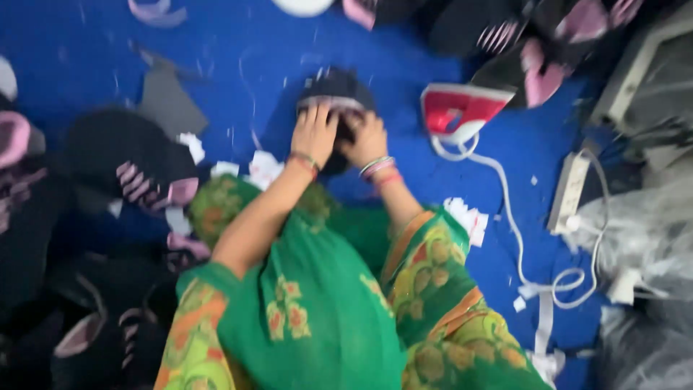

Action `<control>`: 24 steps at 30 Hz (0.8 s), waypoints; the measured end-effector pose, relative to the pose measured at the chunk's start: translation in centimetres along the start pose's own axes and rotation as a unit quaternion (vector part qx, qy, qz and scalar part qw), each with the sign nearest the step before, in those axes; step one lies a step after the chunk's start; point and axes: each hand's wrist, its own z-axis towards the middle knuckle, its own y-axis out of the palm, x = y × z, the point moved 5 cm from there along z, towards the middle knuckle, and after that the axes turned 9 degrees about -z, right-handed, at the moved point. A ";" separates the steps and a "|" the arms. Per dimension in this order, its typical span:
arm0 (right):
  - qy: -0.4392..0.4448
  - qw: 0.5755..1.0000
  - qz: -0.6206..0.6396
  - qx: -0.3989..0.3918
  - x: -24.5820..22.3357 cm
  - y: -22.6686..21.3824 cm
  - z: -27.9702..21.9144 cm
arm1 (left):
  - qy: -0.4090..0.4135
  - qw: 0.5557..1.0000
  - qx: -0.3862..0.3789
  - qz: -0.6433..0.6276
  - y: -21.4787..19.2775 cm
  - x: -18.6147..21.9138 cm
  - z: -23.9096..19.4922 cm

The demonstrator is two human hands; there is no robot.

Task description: Ironing and preparing shoe upper components for assembly.

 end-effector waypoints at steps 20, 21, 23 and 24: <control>0.110 0.915 0.277 0.273 17.0 -10.6 -2.9 | 0.010 0.998 0.025 0.052 -1.8 0.3 2.1; 0.109 0.916 0.276 0.268 15.9 -13.5 -3.4 | 0.005 0.998 0.022 0.050 -1.6 0.4 1.7; 0.005 0.988 0.081 0.131 12.1 -18.4 -3.5 | 0.004 0.998 0.028 0.058 -1.2 0.3 1.4; 0.004 0.988 0.081 0.130 9.8 -20.3 -4.0 | 0.002 0.998 0.028 0.058 -1.4 0.4 1.3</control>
